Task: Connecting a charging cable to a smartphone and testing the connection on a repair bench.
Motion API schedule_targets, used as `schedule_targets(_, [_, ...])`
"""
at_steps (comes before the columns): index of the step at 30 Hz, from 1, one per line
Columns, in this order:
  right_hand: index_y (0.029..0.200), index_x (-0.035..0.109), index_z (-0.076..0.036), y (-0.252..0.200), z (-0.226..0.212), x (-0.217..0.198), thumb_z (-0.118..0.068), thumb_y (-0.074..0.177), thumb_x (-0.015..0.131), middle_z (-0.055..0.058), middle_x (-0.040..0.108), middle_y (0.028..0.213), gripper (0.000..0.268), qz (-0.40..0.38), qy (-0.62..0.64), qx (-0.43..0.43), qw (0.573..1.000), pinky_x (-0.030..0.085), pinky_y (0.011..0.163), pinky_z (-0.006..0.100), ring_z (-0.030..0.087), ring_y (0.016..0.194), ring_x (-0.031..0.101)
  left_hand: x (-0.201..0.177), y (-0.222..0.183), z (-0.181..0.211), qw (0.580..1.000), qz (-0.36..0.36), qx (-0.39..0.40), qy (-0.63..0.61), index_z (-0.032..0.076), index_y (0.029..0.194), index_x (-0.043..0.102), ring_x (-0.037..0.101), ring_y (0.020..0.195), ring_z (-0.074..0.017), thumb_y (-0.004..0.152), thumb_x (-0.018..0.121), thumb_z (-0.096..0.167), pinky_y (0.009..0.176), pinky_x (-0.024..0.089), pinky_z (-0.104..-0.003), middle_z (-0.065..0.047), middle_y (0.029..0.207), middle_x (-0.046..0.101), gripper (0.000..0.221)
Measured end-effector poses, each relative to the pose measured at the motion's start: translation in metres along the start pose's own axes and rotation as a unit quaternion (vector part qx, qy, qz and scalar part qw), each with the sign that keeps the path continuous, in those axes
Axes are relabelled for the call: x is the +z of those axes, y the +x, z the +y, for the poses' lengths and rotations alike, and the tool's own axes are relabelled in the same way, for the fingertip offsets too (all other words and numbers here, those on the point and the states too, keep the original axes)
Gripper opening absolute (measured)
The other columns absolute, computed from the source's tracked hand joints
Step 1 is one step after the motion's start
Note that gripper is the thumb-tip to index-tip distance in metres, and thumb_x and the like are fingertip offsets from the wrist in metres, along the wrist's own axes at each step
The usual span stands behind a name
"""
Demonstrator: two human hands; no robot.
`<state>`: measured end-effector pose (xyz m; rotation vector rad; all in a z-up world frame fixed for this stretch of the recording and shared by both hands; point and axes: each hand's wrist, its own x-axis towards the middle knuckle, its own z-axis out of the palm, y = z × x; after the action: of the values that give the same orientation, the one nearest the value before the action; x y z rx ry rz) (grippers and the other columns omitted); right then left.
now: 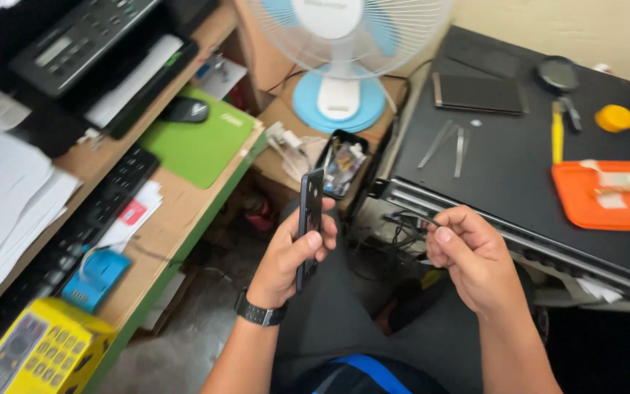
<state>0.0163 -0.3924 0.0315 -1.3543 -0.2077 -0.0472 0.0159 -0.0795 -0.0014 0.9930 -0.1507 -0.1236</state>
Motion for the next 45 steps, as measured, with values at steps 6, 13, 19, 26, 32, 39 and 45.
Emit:
schedule_targets(6, [0.113, 0.067, 0.009, -0.01, -0.027, 0.0, -0.005, 0.114, 0.064, 0.011, 0.053, 0.074, 0.014, 0.002, 0.043, -0.073, 0.996, 0.051, 0.06, 0.031, 0.016, 0.065, 0.052, 0.044, 0.0, -0.024, 0.982, -0.105, -0.065, -0.144, -0.006, 0.168, 0.052, 0.081, 0.126, -0.0414, 0.101, 0.079, 0.049, 0.079, 0.063, -0.029, -0.037, 0.153, 0.071, 0.09])
schedule_targets(13, [0.105, 0.061, -0.003, -0.036, -0.092, -0.001, -0.023, 0.115, 0.069, 0.006, 0.057, 0.08, 0.023, -0.078, -0.004, -0.105, 0.991, 0.046, 0.064, 0.03, 0.016, 0.068, 0.05, 0.1, 0.017, -0.022, 0.88, -0.185, -0.197, -0.39, 0.005, 0.174, 0.045, 0.058, 0.15, -0.0624, 0.101, 0.081, 0.05, 0.087, 0.062, -0.028, -0.049, 0.17, 0.048, 0.093])
schedule_targets(19, [0.107, 0.068, -0.003, -0.062, -0.115, -0.034, -0.012, 0.108, 0.073, 0.01, 0.063, 0.086, 0.01, -0.108, -0.027, -0.129, 0.985, 0.052, 0.074, 0.037, 0.023, 0.079, 0.058, 0.154, 0.045, -0.021, 0.883, -0.238, -0.196, -0.354, -0.001, 0.173, 0.044, 0.063, 0.147, -0.0575, 0.099, 0.083, 0.05, 0.082, 0.06, -0.028, -0.044, 0.173, 0.049, 0.098])
schedule_targets(26, [0.12, 0.061, -0.007, -0.071, -0.092, -0.083, -0.045, 0.114, 0.062, 0.016, 0.086, 0.097, 0.038, -0.012, -0.104, -0.004, 0.994, 0.063, 0.069, 0.036, 0.026, 0.072, 0.08, 0.213, 0.09, -0.014, 0.92, -0.325, -0.137, -0.173, -0.002, 0.171, 0.048, 0.069, 0.144, -0.0388, 0.1, 0.088, 0.049, 0.081, 0.057, -0.026, -0.03, 0.17, 0.059, 0.096])
schedule_targets(32, [0.137, 0.067, -0.001, -0.044, -0.078, -0.086, -0.019, 0.108, 0.073, 0.016, 0.076, 0.091, 0.035, 0.164, -0.013, -0.007, 0.986, 0.061, 0.055, 0.034, 0.024, 0.07, 0.077, 0.263, 0.107, -0.019, 0.922, -0.372, -0.105, 0.026, 0.001, 0.165, 0.054, 0.068, 0.123, -0.0295, 0.094, 0.089, 0.047, 0.097, 0.064, -0.047, -0.018, 0.166, 0.064, 0.091])
schedule_targets(39, [0.132, 0.077, 0.001, -0.026, -0.049, -0.115, -0.013, 0.11, 0.073, 0.003, 0.055, 0.078, 0.026, 0.259, 0.057, -0.006, 0.964, 0.029, 0.049, 0.029, 0.01, 0.055, 0.038, 0.28, 0.13, -0.035, 0.916, -0.37, -0.111, 0.103, 0.003, 0.161, 0.064, 0.071, 0.139, -0.0204, 0.091, 0.088, 0.043, 0.116, 0.06, -0.038, -0.01, 0.155, 0.071, 0.084])
schedule_targets(45, [0.121, 0.078, -0.002, -0.02, -0.053, -0.14, -0.011, 0.111, 0.074, 0.002, 0.057, 0.079, 0.014, 0.336, 0.021, 0.021, 0.941, 0.027, 0.051, 0.024, 0.009, 0.064, 0.046, 0.273, 0.145, -0.058, 0.924, -0.363, -0.088, 0.078, 0.005, 0.165, 0.062, 0.064, 0.145, -0.0191, 0.091, 0.092, 0.046, 0.126, 0.051, -0.038, -0.005, 0.158, 0.069, 0.09])
